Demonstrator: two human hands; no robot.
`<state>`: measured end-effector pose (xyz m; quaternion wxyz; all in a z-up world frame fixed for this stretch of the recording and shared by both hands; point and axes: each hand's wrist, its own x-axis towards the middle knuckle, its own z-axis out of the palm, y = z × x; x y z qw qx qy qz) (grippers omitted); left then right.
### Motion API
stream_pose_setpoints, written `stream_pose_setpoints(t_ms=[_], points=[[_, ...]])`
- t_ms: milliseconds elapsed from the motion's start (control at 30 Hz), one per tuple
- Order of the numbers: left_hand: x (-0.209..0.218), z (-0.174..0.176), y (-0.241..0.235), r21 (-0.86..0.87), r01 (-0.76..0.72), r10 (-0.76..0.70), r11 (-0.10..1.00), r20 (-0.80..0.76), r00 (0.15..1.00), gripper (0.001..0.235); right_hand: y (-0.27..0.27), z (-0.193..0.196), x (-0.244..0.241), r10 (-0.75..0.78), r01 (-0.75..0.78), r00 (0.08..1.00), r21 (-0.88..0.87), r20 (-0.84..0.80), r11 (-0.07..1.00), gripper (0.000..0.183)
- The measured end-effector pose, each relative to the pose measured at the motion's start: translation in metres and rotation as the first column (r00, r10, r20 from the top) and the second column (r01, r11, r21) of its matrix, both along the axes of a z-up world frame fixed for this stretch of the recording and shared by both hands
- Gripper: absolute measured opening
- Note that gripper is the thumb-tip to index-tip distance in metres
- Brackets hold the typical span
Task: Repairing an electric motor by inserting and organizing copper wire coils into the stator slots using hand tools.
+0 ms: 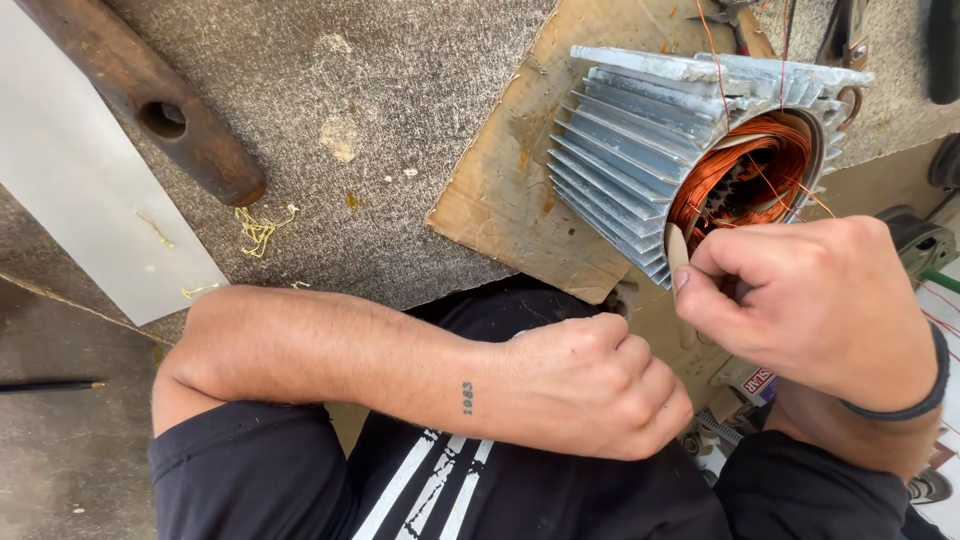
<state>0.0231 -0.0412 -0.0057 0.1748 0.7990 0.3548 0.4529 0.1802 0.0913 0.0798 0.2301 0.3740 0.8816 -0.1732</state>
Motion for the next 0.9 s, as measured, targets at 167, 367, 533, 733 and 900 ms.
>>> stream_pose_setpoints(t_ms=[167, 367, 533, 733, 900], points=[[-0.009, 0.008, 0.001, 0.006, -0.054, 0.055, 0.999, -0.04, 0.998, 0.022, -0.003, -0.012, -0.005, -0.041, 0.042, 0.998, 0.025, -0.048, 0.999, 0.036], [-0.019, 0.02, -0.003, 0.001, -0.006, 0.006, 1.0, -0.07, 0.998, 0.017, -0.022, -0.022, 0.002, -0.034, 0.068, 0.986, 0.207, -0.163, 0.976, 0.036], [-0.026, 0.02, 0.011, 0.0, -0.017, 0.016, 1.0, -0.137, 0.99, 0.026, -0.036, -0.032, 0.004, 0.018, 0.065, 0.981, 0.416, -0.191, 0.907, 0.033], [-0.042, 0.017, 0.043, -0.093, -0.03, 0.013, 0.995, -0.182, 0.983, 0.04, -0.039, -0.025, 0.013, -0.044, 0.167, 0.931, 0.317, -0.362, 0.934, 0.023], [-0.032, 0.024, 0.071, -0.254, -0.223, 0.154, 0.941, -0.266, 0.952, 0.021, -0.052, -0.04, 0.046, 0.065, 0.136, 0.77, 0.262, -0.634, 0.955, 0.016]])
